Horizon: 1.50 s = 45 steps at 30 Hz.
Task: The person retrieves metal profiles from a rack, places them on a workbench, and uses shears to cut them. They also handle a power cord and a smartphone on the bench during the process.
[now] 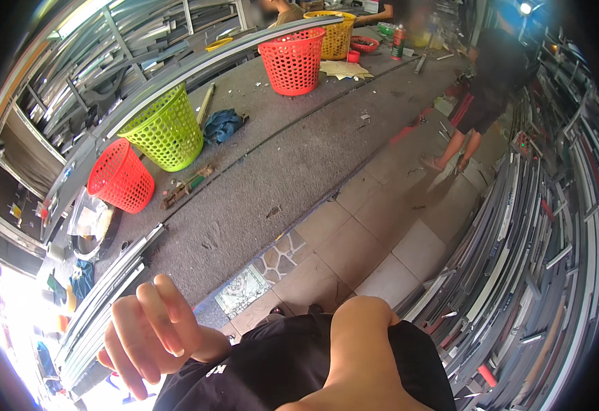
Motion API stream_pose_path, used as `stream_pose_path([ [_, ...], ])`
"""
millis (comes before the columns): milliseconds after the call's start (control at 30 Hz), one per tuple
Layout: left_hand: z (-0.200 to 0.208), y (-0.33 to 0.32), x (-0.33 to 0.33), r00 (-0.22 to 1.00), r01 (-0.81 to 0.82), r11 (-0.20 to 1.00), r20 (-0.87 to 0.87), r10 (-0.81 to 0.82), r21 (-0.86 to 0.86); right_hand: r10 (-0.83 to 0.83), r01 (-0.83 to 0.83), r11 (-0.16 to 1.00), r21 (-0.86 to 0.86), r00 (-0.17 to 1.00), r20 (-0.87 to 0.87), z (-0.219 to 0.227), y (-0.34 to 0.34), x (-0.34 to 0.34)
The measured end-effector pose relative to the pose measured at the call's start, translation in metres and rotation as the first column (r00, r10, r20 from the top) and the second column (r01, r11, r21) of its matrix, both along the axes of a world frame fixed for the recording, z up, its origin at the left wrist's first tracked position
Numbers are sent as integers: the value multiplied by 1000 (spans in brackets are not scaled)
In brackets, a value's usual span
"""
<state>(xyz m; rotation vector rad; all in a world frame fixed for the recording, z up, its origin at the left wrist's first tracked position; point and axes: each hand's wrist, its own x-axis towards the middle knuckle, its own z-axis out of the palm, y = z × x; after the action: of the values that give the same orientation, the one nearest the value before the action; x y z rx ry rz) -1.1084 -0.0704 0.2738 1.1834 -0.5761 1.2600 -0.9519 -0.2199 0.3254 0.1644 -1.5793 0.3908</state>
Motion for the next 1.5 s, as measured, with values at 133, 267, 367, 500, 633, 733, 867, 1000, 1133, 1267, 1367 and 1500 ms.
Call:
stream_pose_path([
  [133, 0, -1, 0, 1000, -14, 1000, -9, 14, 2, 1, -1, 1000, -3, 1000, -6, 0, 0, 1],
  [267, 0, -1, -2, 999, -40, 999, -26, 40, 4, -9, 9, 1000, 7, 1000, -22, 0, 0, 7],
  [367, -2, 0, -6, 998, -66, 998, -2, 66, 8, -22, 22, 1000, 7, 1000, -20, 2, -3, 10],
  [500, -5, 2, -10, 991, -121, 992, 58, 122, -28, -31, 32, 999, 10, 999, -27, 2, -6, 11],
  [633, -5, 5, -13, 992, -122, 992, 24, 122, 5, -41, 41, 999, 17, 999, -26, 0, -7, 10],
  [733, -6, 4, -13, 993, -114, 993, 9, 114, 13, -44, 44, 999, 19, 998, -34, -1, -8, 10],
  [867, -7, 3, -14, 993, -121, 993, 12, 121, 10, -46, 47, 999, 24, 998, -42, -2, -8, 9],
  [1000, -7, 4, -16, 993, -121, 993, 8, 121, 12, -52, 54, 998, 31, 998, -44, -2, -9, 10],
  [1133, -7, 3, -15, 992, -126, 992, 9, 126, 9, -55, 57, 998, 38, 997, -50, -3, -8, 10],
  [1267, -7, 2, -15, 993, -121, 993, -2, 121, 10, -53, 55, 998, 43, 997, -53, -4, -7, 10],
  [1367, -7, 0, -15, 992, -130, 992, 1, 130, 3, -55, 58, 997, 47, 997, -58, -5, -7, 10],
  [1500, -7, -2, -16, 991, -137, 991, 0, 137, 0, -55, 58, 997, 53, 997, -60, -5, -7, 9],
])
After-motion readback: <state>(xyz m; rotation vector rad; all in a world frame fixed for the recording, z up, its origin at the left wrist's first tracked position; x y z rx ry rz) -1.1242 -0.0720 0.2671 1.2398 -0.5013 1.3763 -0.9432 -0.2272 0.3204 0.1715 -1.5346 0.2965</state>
